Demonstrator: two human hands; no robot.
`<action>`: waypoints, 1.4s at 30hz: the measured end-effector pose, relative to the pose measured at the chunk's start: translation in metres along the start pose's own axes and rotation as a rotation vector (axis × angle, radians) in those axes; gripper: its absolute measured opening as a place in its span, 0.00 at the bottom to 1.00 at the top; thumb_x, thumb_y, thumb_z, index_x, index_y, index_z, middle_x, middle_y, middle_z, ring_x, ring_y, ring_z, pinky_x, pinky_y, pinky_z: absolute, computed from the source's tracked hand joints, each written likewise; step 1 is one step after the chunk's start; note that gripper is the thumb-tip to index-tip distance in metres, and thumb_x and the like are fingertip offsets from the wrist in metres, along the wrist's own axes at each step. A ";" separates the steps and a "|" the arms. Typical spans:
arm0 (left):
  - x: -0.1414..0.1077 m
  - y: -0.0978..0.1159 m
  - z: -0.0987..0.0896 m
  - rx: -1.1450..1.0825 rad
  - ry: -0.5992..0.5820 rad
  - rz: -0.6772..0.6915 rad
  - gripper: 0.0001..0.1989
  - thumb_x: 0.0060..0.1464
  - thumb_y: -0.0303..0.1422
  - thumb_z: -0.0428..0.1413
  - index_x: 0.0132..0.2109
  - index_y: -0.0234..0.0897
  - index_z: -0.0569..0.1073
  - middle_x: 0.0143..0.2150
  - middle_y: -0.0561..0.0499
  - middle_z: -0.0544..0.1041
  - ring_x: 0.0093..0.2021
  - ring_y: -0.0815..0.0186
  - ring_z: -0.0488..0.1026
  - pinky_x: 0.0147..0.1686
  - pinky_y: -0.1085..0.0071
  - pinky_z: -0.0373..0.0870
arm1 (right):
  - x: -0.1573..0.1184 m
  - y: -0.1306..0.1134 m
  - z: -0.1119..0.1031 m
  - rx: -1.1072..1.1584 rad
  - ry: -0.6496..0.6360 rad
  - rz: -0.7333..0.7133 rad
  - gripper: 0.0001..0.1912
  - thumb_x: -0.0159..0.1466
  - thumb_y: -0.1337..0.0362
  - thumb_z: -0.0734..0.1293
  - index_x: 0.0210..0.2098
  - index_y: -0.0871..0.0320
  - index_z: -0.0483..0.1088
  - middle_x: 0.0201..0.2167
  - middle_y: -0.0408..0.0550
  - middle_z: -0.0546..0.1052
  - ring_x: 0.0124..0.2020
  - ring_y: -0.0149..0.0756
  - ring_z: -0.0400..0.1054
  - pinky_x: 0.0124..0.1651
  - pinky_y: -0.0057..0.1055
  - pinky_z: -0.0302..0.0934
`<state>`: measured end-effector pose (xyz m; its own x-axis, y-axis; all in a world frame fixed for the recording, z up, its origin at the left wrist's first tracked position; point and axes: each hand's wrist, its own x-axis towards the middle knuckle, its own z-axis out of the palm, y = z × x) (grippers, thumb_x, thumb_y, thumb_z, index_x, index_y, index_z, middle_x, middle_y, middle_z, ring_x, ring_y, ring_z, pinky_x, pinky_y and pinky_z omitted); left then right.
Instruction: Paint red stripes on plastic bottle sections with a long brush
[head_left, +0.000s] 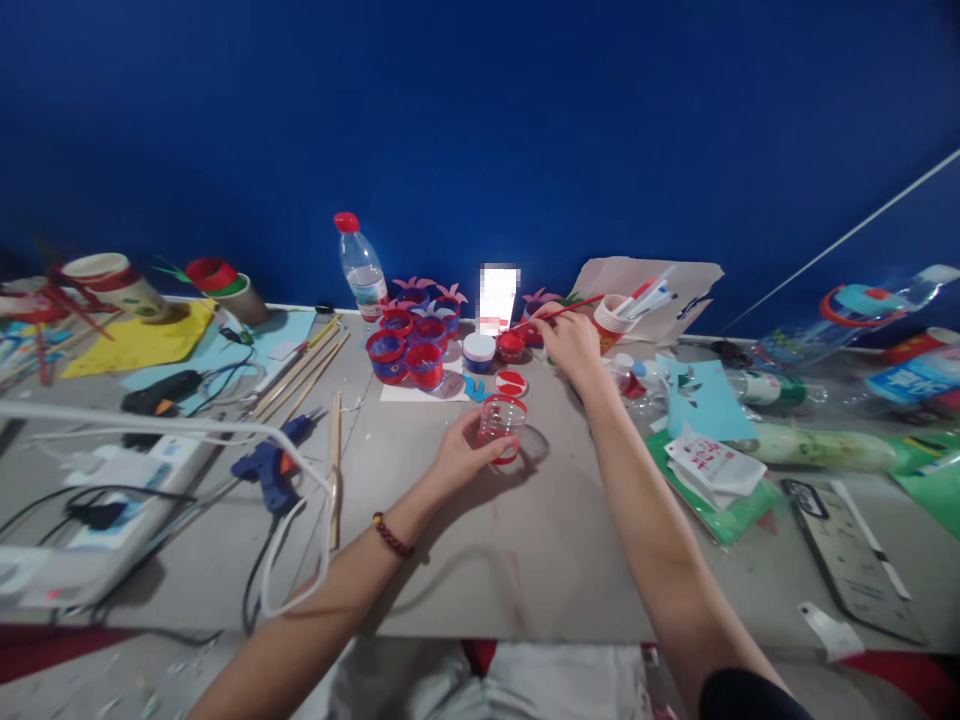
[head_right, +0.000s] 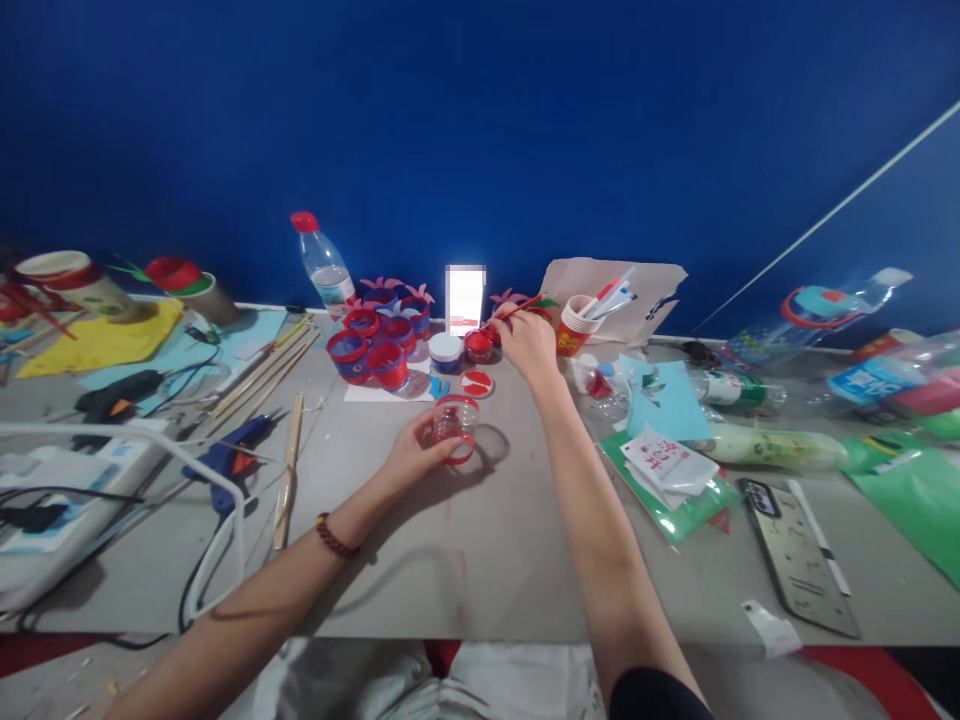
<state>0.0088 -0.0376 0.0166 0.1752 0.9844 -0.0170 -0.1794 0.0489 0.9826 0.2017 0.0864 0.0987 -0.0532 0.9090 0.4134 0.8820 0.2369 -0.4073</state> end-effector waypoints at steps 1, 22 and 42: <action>0.000 0.000 0.000 0.007 -0.007 0.004 0.27 0.39 0.42 0.71 0.45 0.35 0.77 0.46 0.43 0.80 0.46 0.56 0.77 0.52 0.59 0.72 | 0.000 0.000 0.000 -0.008 0.000 -0.006 0.12 0.68 0.62 0.62 0.40 0.54 0.77 0.38 0.50 0.82 0.42 0.46 0.75 0.41 0.36 0.63; -0.002 -0.002 -0.001 0.075 -0.031 0.021 0.23 0.41 0.42 0.70 0.44 0.35 0.79 0.45 0.43 0.80 0.45 0.58 0.76 0.49 0.63 0.72 | 0.001 0.003 0.002 -0.095 -0.029 0.026 0.13 0.68 0.61 0.61 0.41 0.55 0.78 0.37 0.53 0.82 0.42 0.49 0.75 0.41 0.37 0.64; -0.001 -0.001 -0.002 0.105 -0.025 0.038 0.21 0.41 0.41 0.70 0.43 0.36 0.79 0.44 0.44 0.80 0.44 0.57 0.76 0.50 0.60 0.71 | 0.004 0.010 -0.002 -0.010 -0.010 0.038 0.14 0.67 0.62 0.61 0.37 0.56 0.78 0.42 0.54 0.82 0.45 0.48 0.74 0.46 0.40 0.65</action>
<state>0.0072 -0.0386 0.0151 0.1950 0.9805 0.0242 -0.0840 -0.0079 0.9964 0.2118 0.0920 0.0979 -0.0245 0.9207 0.3896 0.8880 0.1990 -0.4146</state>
